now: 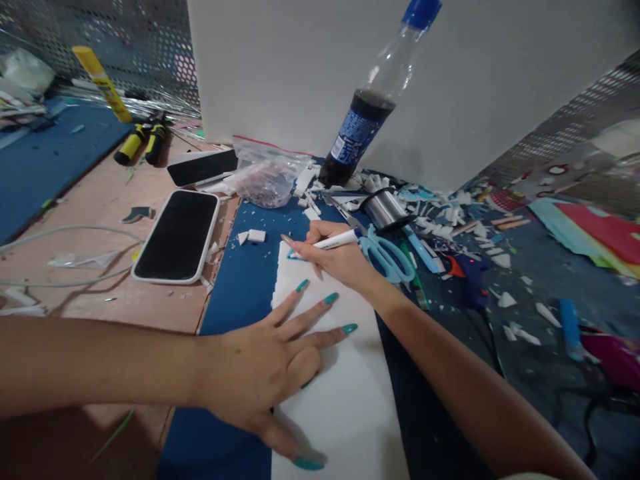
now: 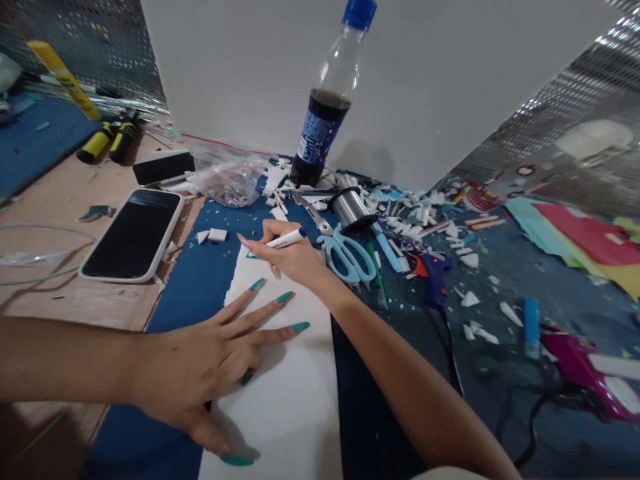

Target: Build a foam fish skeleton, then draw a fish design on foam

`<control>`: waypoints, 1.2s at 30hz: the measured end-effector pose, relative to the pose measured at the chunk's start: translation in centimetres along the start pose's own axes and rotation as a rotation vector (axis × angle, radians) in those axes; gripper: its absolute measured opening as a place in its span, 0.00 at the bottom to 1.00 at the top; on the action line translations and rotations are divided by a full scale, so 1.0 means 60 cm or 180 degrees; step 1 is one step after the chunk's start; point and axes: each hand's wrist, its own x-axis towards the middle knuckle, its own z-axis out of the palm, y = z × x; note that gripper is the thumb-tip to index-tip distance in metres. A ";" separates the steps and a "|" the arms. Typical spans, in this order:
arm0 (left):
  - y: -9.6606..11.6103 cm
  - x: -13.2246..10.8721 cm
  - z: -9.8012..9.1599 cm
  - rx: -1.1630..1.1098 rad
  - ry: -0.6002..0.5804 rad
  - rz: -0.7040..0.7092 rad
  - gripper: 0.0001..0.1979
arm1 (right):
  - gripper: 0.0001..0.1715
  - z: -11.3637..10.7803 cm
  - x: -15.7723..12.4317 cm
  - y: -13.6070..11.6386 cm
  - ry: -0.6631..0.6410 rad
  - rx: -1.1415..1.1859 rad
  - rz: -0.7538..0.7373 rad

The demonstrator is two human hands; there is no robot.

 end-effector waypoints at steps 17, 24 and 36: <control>0.001 -0.001 0.001 0.0225 -0.0110 -0.0019 0.27 | 0.24 0.001 0.002 -0.006 0.0268 -0.0166 0.0021; 0.001 -0.004 0.004 0.0192 -0.0002 -0.0010 0.26 | 0.23 0.000 0.002 -0.004 0.0320 -0.0202 0.0069; 0.001 -0.004 0.005 0.0227 0.0004 -0.0018 0.27 | 0.25 -0.002 0.006 0.002 0.0602 -0.0401 -0.0095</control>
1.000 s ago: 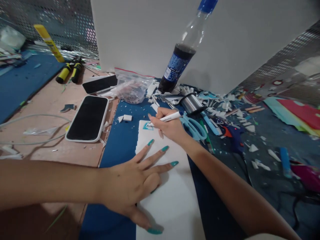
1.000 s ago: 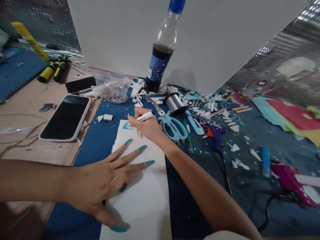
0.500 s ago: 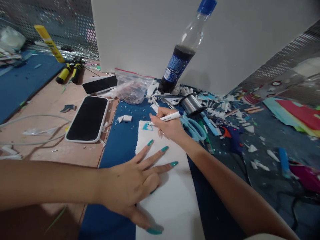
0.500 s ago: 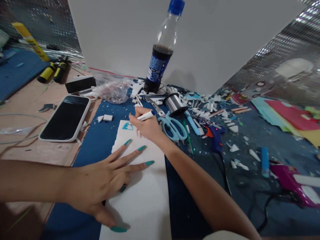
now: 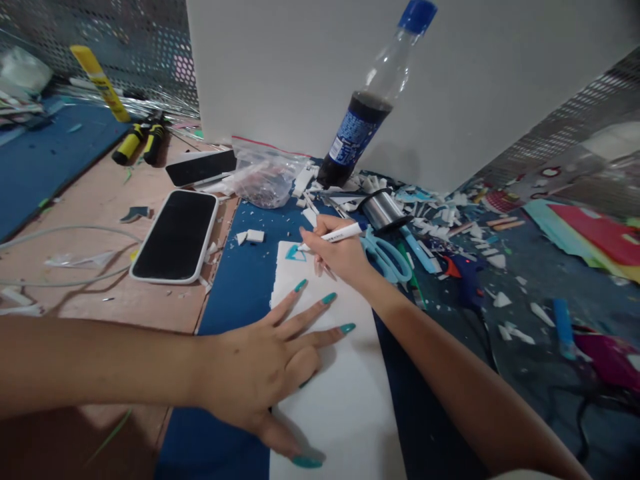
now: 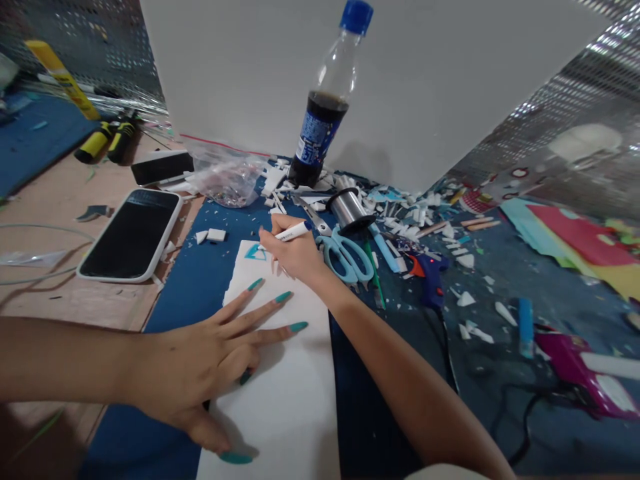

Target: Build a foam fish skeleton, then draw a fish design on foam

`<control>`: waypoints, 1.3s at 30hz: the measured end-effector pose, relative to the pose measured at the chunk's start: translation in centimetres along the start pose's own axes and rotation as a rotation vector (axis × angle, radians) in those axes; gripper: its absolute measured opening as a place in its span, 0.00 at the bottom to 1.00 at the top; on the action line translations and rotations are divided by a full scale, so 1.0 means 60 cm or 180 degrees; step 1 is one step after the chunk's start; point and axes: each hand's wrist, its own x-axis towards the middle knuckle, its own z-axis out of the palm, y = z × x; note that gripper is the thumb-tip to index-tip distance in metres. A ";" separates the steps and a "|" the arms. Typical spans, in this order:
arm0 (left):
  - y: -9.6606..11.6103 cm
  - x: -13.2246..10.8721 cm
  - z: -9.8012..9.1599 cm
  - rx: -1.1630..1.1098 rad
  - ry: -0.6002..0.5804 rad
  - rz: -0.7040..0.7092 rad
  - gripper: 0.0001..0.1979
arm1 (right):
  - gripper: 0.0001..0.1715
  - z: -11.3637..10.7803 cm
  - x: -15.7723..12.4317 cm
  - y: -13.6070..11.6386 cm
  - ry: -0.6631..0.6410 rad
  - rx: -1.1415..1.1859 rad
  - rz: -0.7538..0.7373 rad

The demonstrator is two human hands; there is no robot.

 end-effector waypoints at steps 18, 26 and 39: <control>0.000 0.002 -0.004 -0.0050 -0.0020 0.0006 0.28 | 0.27 -0.001 -0.005 0.000 -0.0274 0.0115 0.0242; 0.001 0.003 -0.008 -0.0028 -0.0109 -0.0016 0.29 | 0.27 -0.002 -0.006 0.000 -0.0217 0.0066 0.0203; 0.000 0.001 -0.005 -0.0071 -0.0057 0.0041 0.30 | 0.25 0.000 -0.007 0.001 -0.0264 0.0055 0.0168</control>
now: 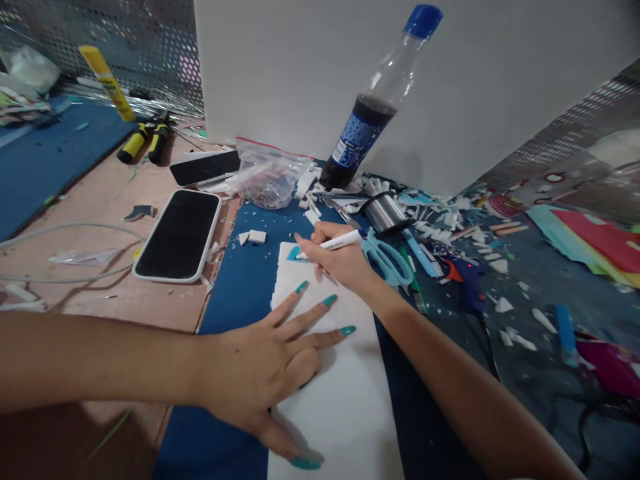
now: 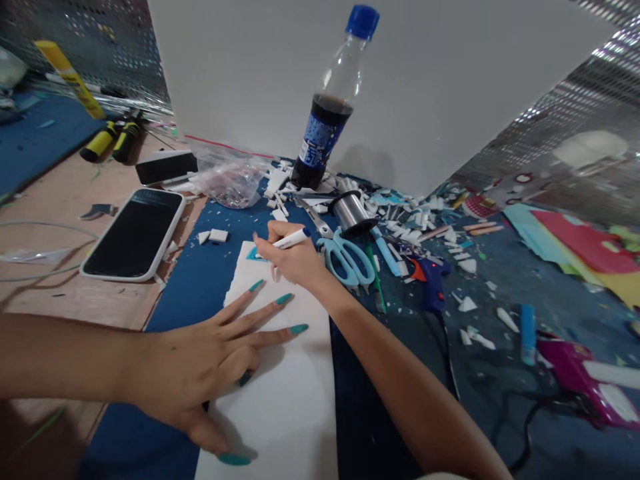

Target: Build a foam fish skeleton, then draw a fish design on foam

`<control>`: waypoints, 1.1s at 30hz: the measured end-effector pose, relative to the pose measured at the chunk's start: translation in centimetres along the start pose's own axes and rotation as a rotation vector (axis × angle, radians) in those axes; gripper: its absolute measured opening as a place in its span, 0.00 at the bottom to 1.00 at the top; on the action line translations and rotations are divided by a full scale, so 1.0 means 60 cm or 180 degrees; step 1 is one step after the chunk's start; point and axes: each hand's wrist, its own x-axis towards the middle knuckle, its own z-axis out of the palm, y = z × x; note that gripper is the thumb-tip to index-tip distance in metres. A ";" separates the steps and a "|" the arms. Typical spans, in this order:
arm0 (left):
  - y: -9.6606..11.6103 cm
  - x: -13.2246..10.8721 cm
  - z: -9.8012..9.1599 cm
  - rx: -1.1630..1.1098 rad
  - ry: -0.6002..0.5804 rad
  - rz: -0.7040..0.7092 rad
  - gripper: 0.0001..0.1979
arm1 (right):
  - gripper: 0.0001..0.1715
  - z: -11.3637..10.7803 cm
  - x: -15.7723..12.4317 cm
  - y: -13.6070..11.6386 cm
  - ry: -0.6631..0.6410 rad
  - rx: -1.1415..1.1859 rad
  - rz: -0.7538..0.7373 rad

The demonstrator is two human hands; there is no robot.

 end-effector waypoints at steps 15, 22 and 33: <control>0.001 0.001 -0.002 -0.0011 0.0038 -0.0022 0.27 | 0.26 -0.002 -0.001 -0.001 0.0004 0.0003 -0.0028; -0.001 0.000 0.003 -0.0035 0.0100 0.0007 0.27 | 0.26 -0.002 0.000 0.000 0.0078 -0.0036 -0.0011; 0.001 0.000 -0.003 0.0066 -0.0042 -0.0025 0.28 | 0.26 -0.002 0.001 -0.001 0.0240 -0.0176 -0.0059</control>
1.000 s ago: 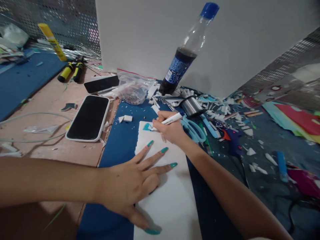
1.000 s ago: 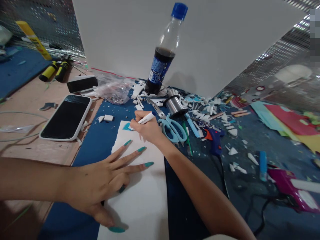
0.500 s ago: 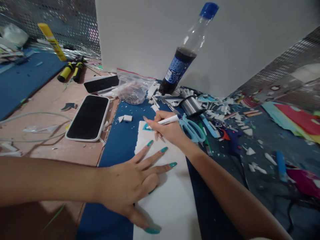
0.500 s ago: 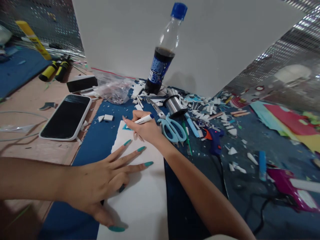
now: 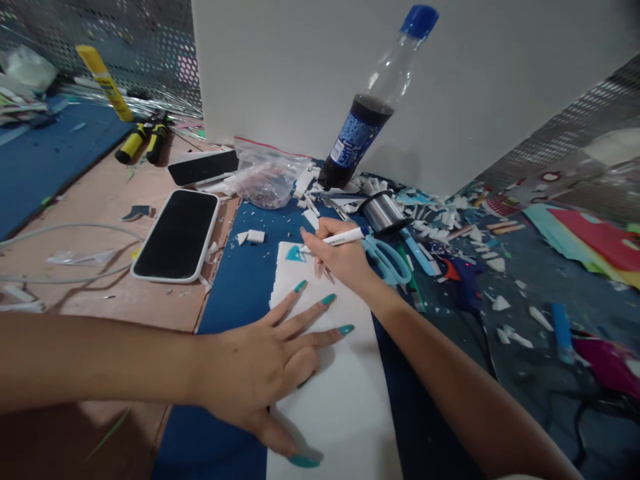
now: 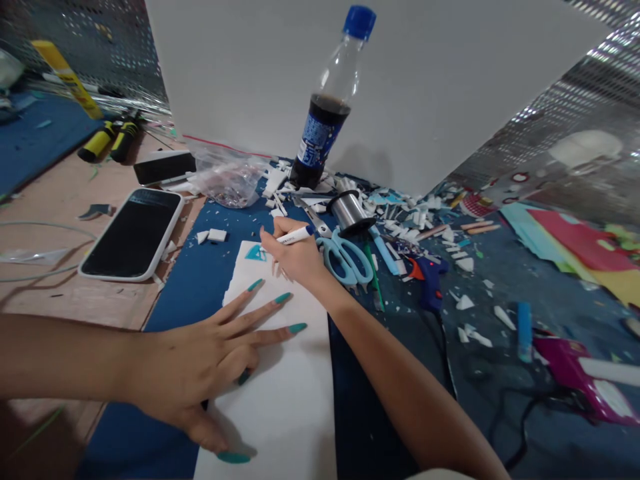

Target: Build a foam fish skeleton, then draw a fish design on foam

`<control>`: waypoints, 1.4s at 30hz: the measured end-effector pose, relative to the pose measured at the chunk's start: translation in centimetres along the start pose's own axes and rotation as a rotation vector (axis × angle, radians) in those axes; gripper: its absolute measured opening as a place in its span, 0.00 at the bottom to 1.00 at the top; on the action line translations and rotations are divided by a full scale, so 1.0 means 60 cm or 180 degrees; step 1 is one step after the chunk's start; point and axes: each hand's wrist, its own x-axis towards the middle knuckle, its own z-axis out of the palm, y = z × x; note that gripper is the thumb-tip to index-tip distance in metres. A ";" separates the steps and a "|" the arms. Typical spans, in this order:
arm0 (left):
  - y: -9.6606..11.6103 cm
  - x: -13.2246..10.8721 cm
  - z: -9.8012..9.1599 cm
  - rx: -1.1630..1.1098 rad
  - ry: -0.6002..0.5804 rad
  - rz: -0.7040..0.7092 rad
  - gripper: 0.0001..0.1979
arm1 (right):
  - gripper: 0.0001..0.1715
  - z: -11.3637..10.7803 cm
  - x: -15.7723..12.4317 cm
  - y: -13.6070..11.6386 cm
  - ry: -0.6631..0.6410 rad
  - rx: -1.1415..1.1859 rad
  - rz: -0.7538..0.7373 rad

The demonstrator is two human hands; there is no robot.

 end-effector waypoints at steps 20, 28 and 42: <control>-0.001 0.001 0.005 0.0066 0.0065 0.0052 0.27 | 0.24 0.002 0.007 0.005 0.0192 -0.0034 -0.0145; 0.000 0.001 0.005 0.0045 0.0096 0.0052 0.26 | 0.23 0.005 0.007 0.012 0.0286 0.0034 -0.0120; 0.000 0.000 0.005 0.0072 0.0070 0.0053 0.27 | 0.24 0.001 0.003 0.013 0.0092 0.0120 -0.0052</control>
